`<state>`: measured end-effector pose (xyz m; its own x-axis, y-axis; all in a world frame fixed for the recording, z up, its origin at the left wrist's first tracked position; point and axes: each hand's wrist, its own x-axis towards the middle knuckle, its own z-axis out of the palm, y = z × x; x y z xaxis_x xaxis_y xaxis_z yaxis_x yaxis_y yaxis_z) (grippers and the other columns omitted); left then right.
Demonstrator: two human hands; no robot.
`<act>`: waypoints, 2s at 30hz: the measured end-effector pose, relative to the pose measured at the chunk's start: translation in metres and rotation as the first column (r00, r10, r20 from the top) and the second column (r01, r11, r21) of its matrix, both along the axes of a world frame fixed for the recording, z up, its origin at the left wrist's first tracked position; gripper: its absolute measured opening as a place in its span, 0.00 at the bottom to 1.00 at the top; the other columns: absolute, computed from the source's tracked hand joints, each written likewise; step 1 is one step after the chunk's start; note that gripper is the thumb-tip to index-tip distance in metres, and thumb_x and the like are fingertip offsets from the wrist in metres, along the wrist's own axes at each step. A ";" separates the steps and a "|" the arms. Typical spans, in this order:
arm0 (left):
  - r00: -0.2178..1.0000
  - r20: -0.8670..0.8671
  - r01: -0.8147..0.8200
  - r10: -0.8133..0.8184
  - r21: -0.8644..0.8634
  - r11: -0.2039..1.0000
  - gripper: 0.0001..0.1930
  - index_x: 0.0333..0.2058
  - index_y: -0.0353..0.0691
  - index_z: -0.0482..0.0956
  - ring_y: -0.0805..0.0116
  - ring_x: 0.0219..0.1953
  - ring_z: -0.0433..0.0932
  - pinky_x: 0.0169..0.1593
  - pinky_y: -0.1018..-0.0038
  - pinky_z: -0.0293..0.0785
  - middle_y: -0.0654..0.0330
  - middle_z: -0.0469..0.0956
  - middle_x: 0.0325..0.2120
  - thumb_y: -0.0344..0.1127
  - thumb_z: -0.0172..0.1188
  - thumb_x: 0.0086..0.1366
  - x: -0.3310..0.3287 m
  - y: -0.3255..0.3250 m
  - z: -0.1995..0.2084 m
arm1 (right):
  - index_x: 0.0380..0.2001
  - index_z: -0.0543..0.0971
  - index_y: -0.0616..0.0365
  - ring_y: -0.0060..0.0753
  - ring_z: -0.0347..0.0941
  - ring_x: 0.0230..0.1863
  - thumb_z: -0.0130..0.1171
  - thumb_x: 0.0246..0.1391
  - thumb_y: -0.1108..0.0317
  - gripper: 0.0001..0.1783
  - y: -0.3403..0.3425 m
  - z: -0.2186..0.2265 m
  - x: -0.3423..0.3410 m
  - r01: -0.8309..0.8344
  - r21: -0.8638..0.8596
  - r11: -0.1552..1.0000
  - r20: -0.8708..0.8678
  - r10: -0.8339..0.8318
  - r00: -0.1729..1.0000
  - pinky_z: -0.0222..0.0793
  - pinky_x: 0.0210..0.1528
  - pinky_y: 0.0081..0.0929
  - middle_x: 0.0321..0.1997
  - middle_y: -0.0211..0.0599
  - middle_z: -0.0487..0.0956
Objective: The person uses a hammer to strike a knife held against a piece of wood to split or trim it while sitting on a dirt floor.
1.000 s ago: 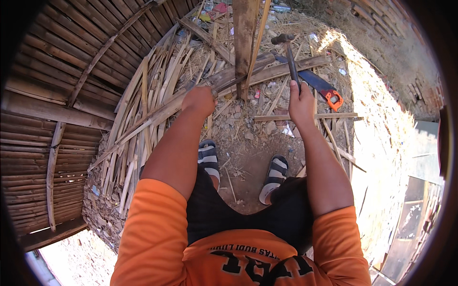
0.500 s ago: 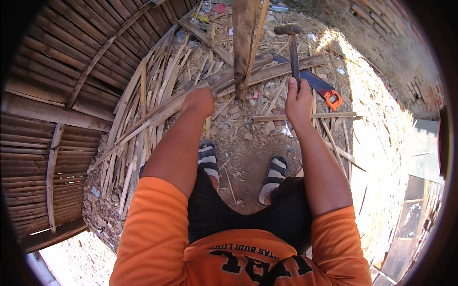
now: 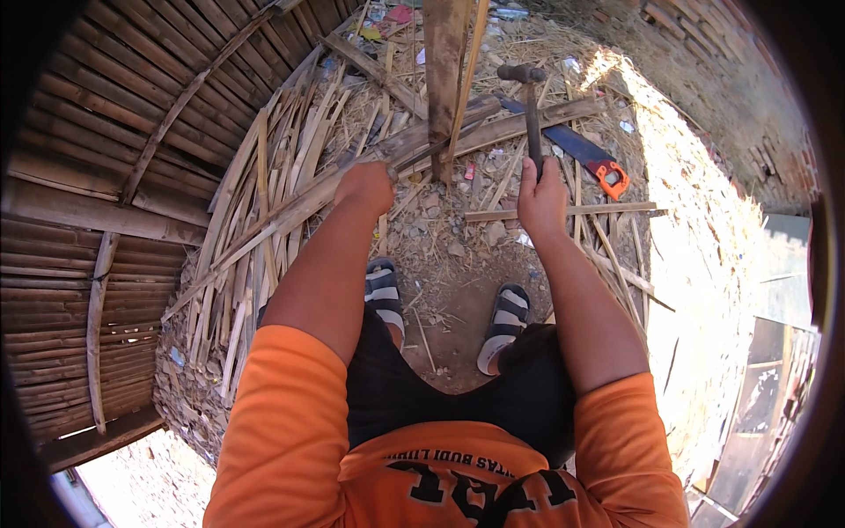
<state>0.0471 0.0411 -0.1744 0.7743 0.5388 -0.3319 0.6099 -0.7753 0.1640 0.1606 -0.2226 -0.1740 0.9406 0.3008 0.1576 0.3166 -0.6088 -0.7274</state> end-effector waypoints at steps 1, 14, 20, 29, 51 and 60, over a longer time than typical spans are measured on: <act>1.000 0.004 0.007 -0.007 0.001 1.000 0.22 0.47 0.37 0.81 0.48 0.51 0.81 0.54 0.57 0.77 0.47 0.83 0.45 0.48 0.68 0.63 0.000 -0.001 0.000 | 0.36 0.73 0.60 0.69 0.78 0.34 0.52 0.68 0.47 0.23 -0.005 -0.016 -0.004 -0.030 -0.069 0.997 -0.032 0.028 0.999 0.71 0.36 0.56 0.28 0.59 0.81; 1.000 -0.004 -0.006 0.006 -0.019 1.000 0.22 0.48 0.38 0.81 0.48 0.50 0.81 0.54 0.57 0.77 0.46 0.83 0.45 0.48 0.67 0.63 -0.002 0.001 -0.005 | 0.33 0.73 0.62 0.67 0.78 0.32 0.50 0.70 0.48 0.25 0.001 -0.009 -0.006 -0.003 -0.001 1.000 0.022 0.003 1.000 0.70 0.35 0.55 0.26 0.58 0.80; 0.999 -0.032 0.010 -0.010 -0.001 1.000 0.22 0.49 0.39 0.81 0.48 0.50 0.81 0.54 0.57 0.77 0.47 0.83 0.45 0.48 0.67 0.64 -0.004 0.002 -0.007 | 0.33 0.73 0.61 0.66 0.77 0.30 0.49 0.70 0.49 0.23 0.005 -0.007 0.002 -0.050 -0.080 0.996 0.072 0.056 0.996 0.69 0.33 0.54 0.25 0.57 0.79; 1.000 -0.011 0.021 -0.021 -0.009 1.000 0.21 0.49 0.39 0.80 0.48 0.52 0.80 0.55 0.57 0.77 0.47 0.82 0.47 0.47 0.66 0.64 -0.002 0.004 -0.012 | 0.34 0.73 0.61 0.69 0.78 0.34 0.50 0.69 0.49 0.23 -0.005 -0.026 -0.009 -0.022 -0.229 0.973 0.016 0.027 1.000 0.70 0.37 0.57 0.28 0.61 0.80; 0.995 -0.077 -0.062 0.059 -0.035 0.997 0.19 0.52 0.41 0.82 0.50 0.55 0.80 0.56 0.59 0.78 0.48 0.81 0.52 0.43 0.66 0.66 -0.007 -0.003 0.004 | 0.37 0.73 0.61 0.71 0.77 0.33 0.49 0.70 0.47 0.24 0.020 0.022 -0.007 0.046 0.180 0.983 0.006 -0.048 0.999 0.69 0.36 0.59 0.29 0.62 0.80; 0.997 -0.069 -0.021 0.017 -0.043 0.999 0.20 0.50 0.42 0.81 0.49 0.53 0.80 0.55 0.57 0.77 0.49 0.82 0.48 0.47 0.66 0.64 -0.003 -0.004 -0.004 | 0.39 0.75 0.62 0.68 0.78 0.34 0.49 0.70 0.49 0.23 0.009 0.001 0.001 0.005 -0.018 1.000 -0.021 -0.006 1.000 0.70 0.37 0.57 0.28 0.60 0.80</act>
